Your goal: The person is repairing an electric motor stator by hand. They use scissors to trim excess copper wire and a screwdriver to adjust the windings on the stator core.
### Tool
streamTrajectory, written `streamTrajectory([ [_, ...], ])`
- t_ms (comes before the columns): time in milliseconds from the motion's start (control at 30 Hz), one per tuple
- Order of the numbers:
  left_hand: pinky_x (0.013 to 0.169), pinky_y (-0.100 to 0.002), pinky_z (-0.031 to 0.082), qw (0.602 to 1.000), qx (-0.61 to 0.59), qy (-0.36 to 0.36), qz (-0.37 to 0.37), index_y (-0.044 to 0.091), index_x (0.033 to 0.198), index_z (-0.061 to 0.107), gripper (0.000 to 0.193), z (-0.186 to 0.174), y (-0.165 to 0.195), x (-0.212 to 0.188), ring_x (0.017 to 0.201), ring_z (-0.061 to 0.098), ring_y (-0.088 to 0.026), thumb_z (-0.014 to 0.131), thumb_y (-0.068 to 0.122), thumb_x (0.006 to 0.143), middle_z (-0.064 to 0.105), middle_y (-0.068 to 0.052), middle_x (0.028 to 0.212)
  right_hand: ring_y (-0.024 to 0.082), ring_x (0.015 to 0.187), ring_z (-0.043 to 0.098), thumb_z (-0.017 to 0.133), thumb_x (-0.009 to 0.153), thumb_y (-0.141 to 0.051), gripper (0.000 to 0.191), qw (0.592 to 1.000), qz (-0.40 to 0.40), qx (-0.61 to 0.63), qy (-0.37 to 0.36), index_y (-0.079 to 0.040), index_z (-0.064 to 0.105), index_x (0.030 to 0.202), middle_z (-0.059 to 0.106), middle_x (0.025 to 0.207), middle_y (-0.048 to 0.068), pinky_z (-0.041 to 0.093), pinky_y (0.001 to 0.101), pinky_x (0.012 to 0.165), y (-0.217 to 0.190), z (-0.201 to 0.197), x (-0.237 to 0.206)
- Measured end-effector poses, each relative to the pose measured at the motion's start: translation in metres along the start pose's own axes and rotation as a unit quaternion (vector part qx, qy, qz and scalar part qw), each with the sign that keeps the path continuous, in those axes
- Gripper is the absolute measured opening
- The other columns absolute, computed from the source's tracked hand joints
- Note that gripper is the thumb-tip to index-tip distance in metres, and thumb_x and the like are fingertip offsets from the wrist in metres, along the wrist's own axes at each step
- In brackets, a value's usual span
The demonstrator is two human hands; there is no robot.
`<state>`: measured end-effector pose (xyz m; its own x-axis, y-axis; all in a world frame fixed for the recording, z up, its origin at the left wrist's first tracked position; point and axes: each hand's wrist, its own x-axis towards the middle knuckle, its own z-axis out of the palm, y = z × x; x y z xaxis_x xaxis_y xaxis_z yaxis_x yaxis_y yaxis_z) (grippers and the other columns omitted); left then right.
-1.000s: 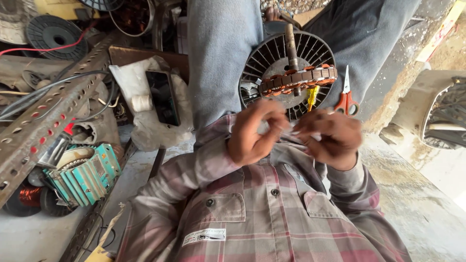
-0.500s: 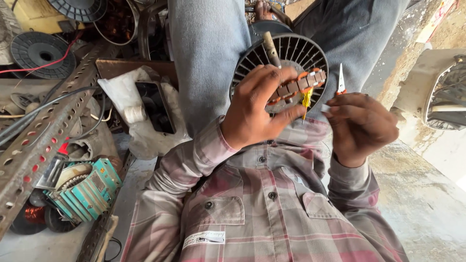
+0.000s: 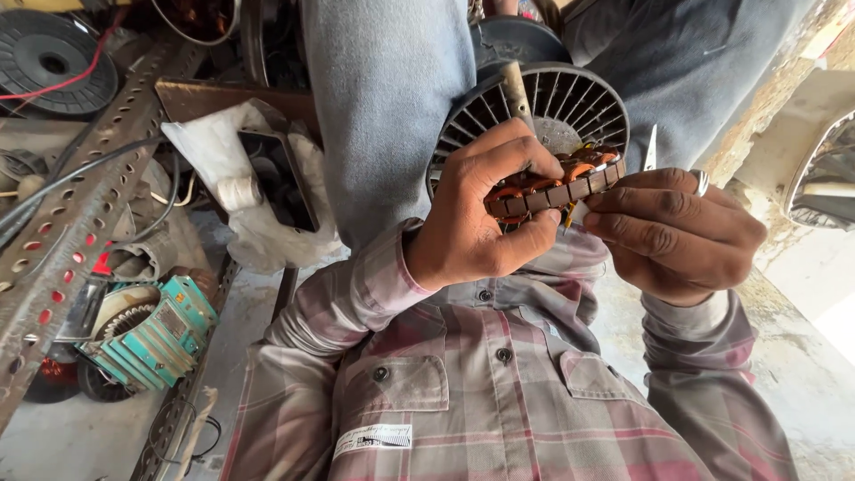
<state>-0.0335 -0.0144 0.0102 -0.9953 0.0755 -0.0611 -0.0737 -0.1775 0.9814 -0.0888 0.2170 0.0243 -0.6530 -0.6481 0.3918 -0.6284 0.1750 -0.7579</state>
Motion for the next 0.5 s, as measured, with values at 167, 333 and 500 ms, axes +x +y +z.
streamTrajectory([
  [167, 0.058, -0.024, 0.042, 1.0, -0.018, -0.015, -0.005, 0.002, 0.097, 0.062, 0.018, 0.001, -0.001, 0.003, 0.067, 0.051, -0.007, 0.07, 0.003, 0.081, 0.052, -0.003, 0.089, 0.024, 0.075, 0.075, 0.082, 0.084, 0.006, 0.011, 0.998, 0.036, -0.027, -0.033, 0.0, 0.078, 0.091, 0.074, 0.082, 0.016, 0.061, 0.0294, 0.061, -0.01, -0.004, 0.014],
  [333, 0.06, -0.024, 0.043, 1.0, -0.015, -0.012, 0.003, 0.001, 0.098, 0.062, 0.019, 0.003, -0.005, 0.004, 0.068, 0.052, -0.007, 0.073, 0.003, 0.082, 0.052, -0.002, 0.096, 0.023, 0.071, 0.074, 0.08, 0.081, 0.008, 0.011, 0.994, 0.048, -0.089, -0.032, 0.002, 0.077, 0.09, 0.074, 0.08, 0.017, 0.059, 0.0296, 0.059, -0.021, 0.0, 0.028],
  [500, 0.061, -0.025, 0.044, 1.0, -0.012, -0.015, 0.007, 0.001, 0.095, 0.062, 0.017, 0.005, -0.008, 0.002, 0.069, 0.052, -0.008, 0.072, 0.004, 0.082, 0.052, -0.004, 0.094, 0.024, 0.07, 0.073, 0.082, 0.08, 0.008, 0.012, 0.991, 0.025, -0.126, -0.028, 0.002, 0.077, 0.088, 0.073, 0.078, 0.016, 0.058, 0.0292, 0.055, -0.028, 0.005, 0.034],
])
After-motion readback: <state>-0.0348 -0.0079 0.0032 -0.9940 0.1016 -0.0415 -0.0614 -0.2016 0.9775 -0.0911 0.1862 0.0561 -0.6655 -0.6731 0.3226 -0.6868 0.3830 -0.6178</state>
